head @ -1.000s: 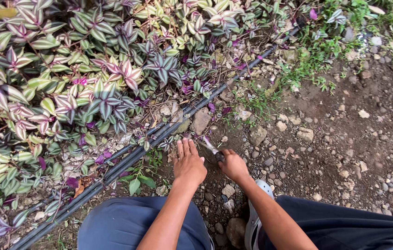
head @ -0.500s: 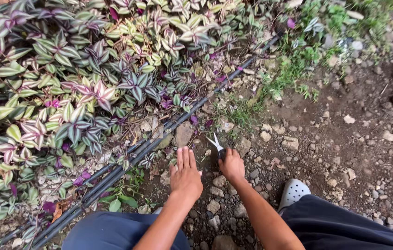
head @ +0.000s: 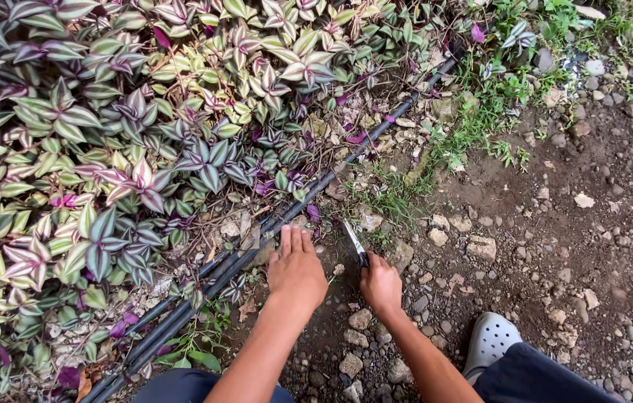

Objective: The person uses shears to trim small plants and weeds growing along a black irrigation pipe in a garden bed. The person holds the plants with one hand and cuts them with the shears in the other.

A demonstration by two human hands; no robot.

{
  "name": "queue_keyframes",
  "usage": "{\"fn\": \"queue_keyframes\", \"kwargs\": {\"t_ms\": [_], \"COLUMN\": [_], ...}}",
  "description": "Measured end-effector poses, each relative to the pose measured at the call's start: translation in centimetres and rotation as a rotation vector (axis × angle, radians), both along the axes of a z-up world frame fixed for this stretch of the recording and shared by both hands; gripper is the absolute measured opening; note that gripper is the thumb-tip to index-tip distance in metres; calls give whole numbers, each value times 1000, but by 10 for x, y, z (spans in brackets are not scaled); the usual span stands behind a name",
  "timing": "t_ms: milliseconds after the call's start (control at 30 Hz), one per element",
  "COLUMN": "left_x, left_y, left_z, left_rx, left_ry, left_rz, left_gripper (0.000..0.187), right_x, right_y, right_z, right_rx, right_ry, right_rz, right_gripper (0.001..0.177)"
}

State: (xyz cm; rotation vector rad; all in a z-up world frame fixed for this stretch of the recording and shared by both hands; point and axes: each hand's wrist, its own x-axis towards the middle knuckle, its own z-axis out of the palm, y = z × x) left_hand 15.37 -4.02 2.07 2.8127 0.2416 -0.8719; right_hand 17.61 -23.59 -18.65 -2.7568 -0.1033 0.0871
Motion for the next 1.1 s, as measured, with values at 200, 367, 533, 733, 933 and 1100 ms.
{"fn": "queue_keyframes", "kwargs": {"t_ms": [200,367,533,733,933,1100], "left_x": [-12,-18,-14,-20,-23,-21], "left_y": [-9,11,27,28,30,29], "left_z": [-2,-8,-15,-18,-17,-16], "left_rx": [-116,-63,-43,-73,-66,-84], "left_ry": [-19,100,92,71,75,112], "left_rz": [19,33,105,105,99,110], "left_gripper": [76,78,80,80,79,81], "right_x": [16,52,32,2,34,24], "right_y": [34,45,33,33,52,34], "right_z": [12,-19,-30,1,-15,-36], "right_rx": [-143,-115,71,-83,-176,-15], "right_ry": [61,24,-59,38,39,4], "right_rz": [-41,30,91,63,106,149], "right_gripper": [61,45,40,62,54,38]}}
